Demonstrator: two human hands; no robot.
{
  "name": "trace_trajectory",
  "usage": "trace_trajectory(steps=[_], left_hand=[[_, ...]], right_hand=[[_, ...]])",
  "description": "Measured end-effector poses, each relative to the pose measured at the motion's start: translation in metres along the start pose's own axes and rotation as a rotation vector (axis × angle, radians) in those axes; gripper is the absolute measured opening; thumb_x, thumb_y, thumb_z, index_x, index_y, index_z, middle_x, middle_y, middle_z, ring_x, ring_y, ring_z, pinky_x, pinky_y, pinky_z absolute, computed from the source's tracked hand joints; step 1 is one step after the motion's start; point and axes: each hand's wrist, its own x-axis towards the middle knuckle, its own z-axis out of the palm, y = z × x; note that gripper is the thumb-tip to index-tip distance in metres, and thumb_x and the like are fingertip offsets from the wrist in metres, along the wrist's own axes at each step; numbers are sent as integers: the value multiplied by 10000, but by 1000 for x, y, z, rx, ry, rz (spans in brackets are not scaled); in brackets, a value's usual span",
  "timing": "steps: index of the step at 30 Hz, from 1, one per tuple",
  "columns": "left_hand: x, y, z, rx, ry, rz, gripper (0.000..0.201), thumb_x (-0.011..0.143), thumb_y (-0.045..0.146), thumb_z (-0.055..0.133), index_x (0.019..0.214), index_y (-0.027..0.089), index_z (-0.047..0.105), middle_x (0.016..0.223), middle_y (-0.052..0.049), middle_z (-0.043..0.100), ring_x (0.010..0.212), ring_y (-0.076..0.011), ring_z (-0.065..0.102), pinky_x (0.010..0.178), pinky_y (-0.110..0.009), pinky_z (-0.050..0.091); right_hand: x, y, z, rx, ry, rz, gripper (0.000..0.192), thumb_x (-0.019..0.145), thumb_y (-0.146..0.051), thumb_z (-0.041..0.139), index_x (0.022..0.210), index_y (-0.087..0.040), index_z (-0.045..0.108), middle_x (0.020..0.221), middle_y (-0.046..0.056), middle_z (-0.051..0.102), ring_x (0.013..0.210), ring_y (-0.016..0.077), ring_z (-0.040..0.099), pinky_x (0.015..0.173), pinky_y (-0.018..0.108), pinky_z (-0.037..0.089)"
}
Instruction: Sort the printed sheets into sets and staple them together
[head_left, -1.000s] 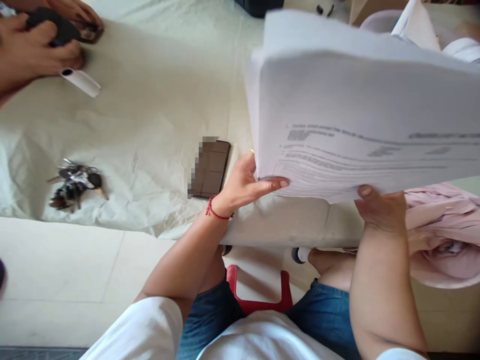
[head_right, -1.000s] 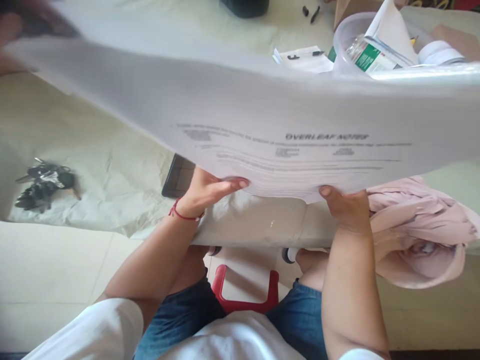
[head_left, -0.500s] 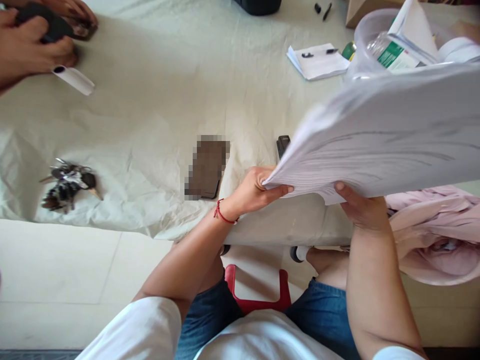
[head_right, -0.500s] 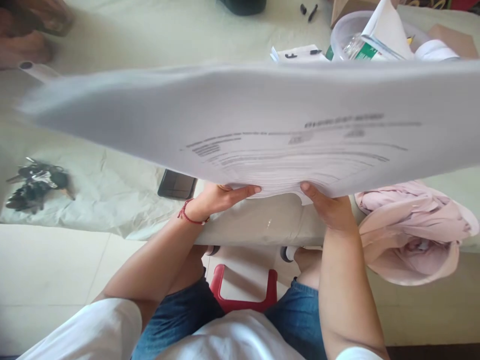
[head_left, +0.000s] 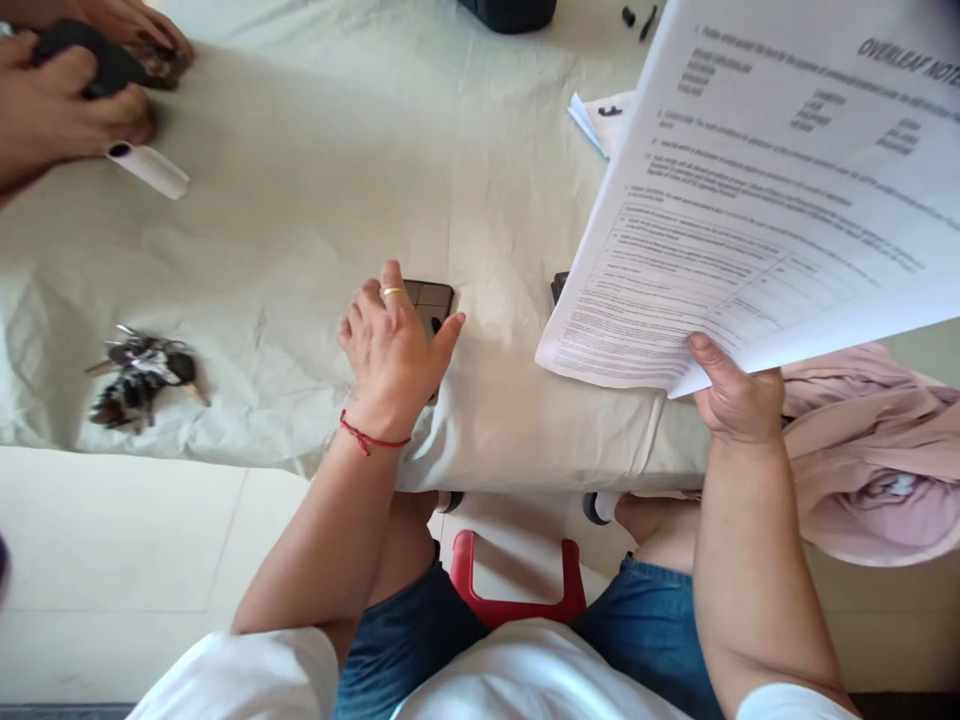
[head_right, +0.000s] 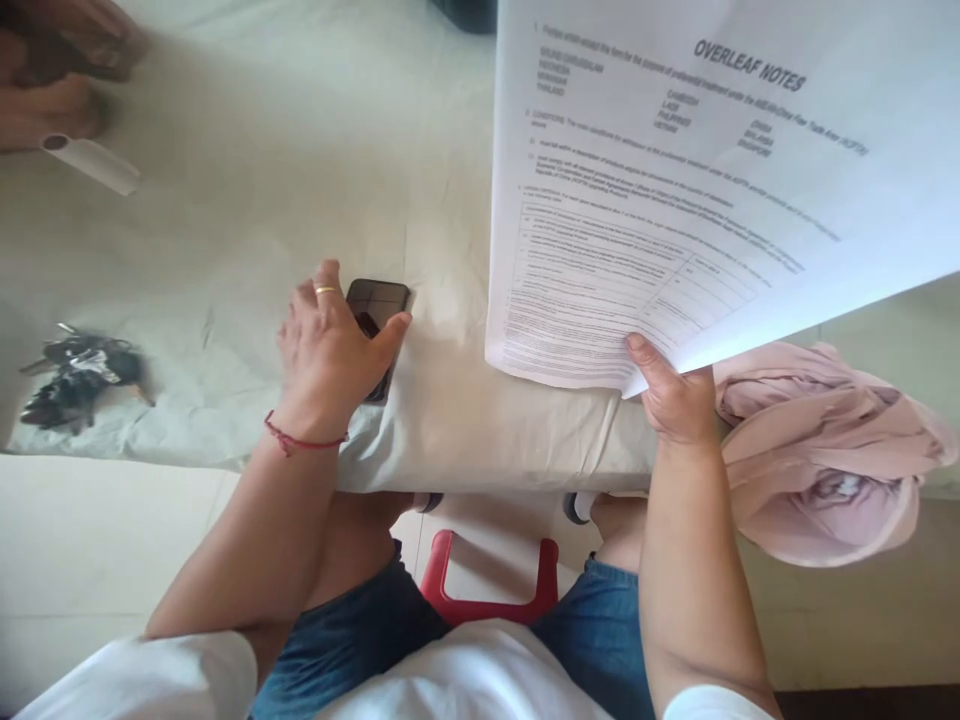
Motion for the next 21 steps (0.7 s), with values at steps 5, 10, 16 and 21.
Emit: trace_trajectory(steps=[5, 10, 16, 21], left_hand=[[5, -6, 10, 151, -167, -86, 968, 974, 498, 705, 1786, 94, 366, 1677, -356, 548, 1554, -541, 549, 1254, -703, 481], [7, -2, 13, 161, -160, -59, 877, 934, 320, 668, 1747, 86, 436, 1525, -314, 667, 1481, -509, 597, 1218, -656, 526], [10, -8, 12, 161, -178, -23, 916, 915, 288, 674, 1761, 48, 418, 1481, -306, 683, 1448, -496, 625, 1282, -628, 478], [10, -7, 14, 109, -157, -16, 886, 899, 281, 663, 1734, 77, 448, 1472, -294, 690, 1432, -496, 641, 1272, -643, 489]], right_hand=[[3, -3, 8, 35, 49, -16, 634, 750, -428, 1055, 1335, -379, 813, 1558, -12, 767, 1647, 340, 575, 1453, 626, 370], [1, -5, 11, -2, 9, -1, 557, 798, -409, 1010, 1318, -418, 810, 1550, -2, 771, 1700, 352, 508, 1439, 602, 408], [-1, -6, 8, -64, -6, 20, 629, 802, -485, 992, 1390, -439, 774, 1553, 9, 769, 1747, 362, 433, 1458, 625, 367], [-2, -8, 11, -53, -36, 43, 656, 821, -511, 990, 1432, -450, 759, 1561, -19, 763, 1715, 347, 487, 1464, 625, 368]])
